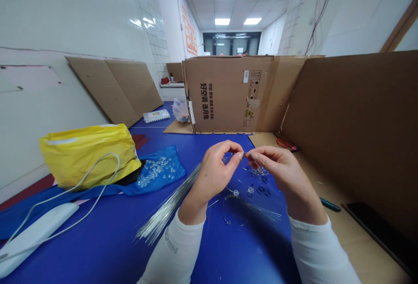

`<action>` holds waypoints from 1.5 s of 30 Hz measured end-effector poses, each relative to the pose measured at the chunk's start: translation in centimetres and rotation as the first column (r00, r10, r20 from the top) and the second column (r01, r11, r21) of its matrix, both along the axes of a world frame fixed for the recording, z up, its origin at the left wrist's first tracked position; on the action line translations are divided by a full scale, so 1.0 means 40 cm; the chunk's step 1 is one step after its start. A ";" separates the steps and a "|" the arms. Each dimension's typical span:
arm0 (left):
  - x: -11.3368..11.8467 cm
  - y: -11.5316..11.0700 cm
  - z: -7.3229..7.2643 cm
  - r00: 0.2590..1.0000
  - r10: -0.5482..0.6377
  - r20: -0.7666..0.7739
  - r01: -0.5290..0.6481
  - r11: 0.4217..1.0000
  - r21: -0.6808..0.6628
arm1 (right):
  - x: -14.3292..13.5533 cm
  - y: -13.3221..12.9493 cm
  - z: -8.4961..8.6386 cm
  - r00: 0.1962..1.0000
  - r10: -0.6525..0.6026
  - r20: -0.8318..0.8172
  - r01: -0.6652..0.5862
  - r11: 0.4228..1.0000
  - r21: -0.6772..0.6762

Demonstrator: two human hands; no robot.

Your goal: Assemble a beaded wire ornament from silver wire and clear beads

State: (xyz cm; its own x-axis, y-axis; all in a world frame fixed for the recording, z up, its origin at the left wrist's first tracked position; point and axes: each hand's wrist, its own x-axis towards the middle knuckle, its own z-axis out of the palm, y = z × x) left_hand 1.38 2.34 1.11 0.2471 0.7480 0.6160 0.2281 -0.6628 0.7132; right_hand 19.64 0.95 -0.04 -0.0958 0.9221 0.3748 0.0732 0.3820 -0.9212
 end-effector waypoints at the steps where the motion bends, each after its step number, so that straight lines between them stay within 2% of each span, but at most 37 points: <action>1: 0.000 0.000 -0.001 1.000 -0.004 -0.009 0.004 1.000 -0.014 | 0.003 0.003 -0.002 0.999 0.040 -0.012 -0.040 0.999 -0.024; 10: 0.009 0.005 -0.011 0.997 -0.045 -0.056 0.042 0.998 -0.051 | 0.011 0.052 -0.038 0.964 0.228 -0.138 -0.240 0.968 -0.075; 15: 0.006 0.013 -0.016 0.996 -0.060 -0.068 0.055 0.996 -0.074 | 0.015 0.064 -0.043 0.966 0.233 -0.111 -0.242 0.968 -0.068; 22: 0.010 0.023 -0.020 0.995 -0.048 -0.089 0.043 0.997 -0.064 | 0.015 0.072 -0.049 0.954 0.259 -0.153 -0.275 0.957 -0.091; 26: 0.008 0.034 -0.025 0.996 -0.067 -0.065 0.060 0.993 -0.106 | 0.010 0.082 -0.056 0.956 0.251 -0.149 -0.265 0.961 -0.081; 29: 0.007 0.058 -0.039 0.998 -0.057 0.025 0.061 0.975 -0.215 | 0.008 0.097 -0.064 0.970 0.205 -0.132 -0.220 0.969 -0.113; 32: 0.005 0.090 -0.052 0.981 0.062 0.184 0.009 0.932 -0.363 | 0.012 0.111 -0.071 0.982 0.125 -0.140 -0.146 0.978 -0.149; 35: 0.000 0.111 -0.055 0.942 0.102 0.319 0.069 0.872 -0.484 | 0.021 0.117 -0.072 0.988 0.113 -0.102 -0.125 0.984 -0.125; 37: -0.003 0.115 -0.053 0.922 0.109 0.371 0.107 0.851 -0.514 | 0.023 0.116 -0.070 0.994 0.087 -0.061 -0.093 0.991 -0.099; 41: -0.002 0.113 -0.052 0.919 0.116 0.377 0.108 0.845 -0.524 | 0.014 0.107 -0.062 0.995 -0.097 -0.026 0.097 0.995 0.014; 45: 0.003 0.111 -0.054 0.936 0.083 0.343 0.115 0.847 -0.519 | 0.024 0.094 -0.050 0.983 -0.138 0.123 0.123 0.985 0.123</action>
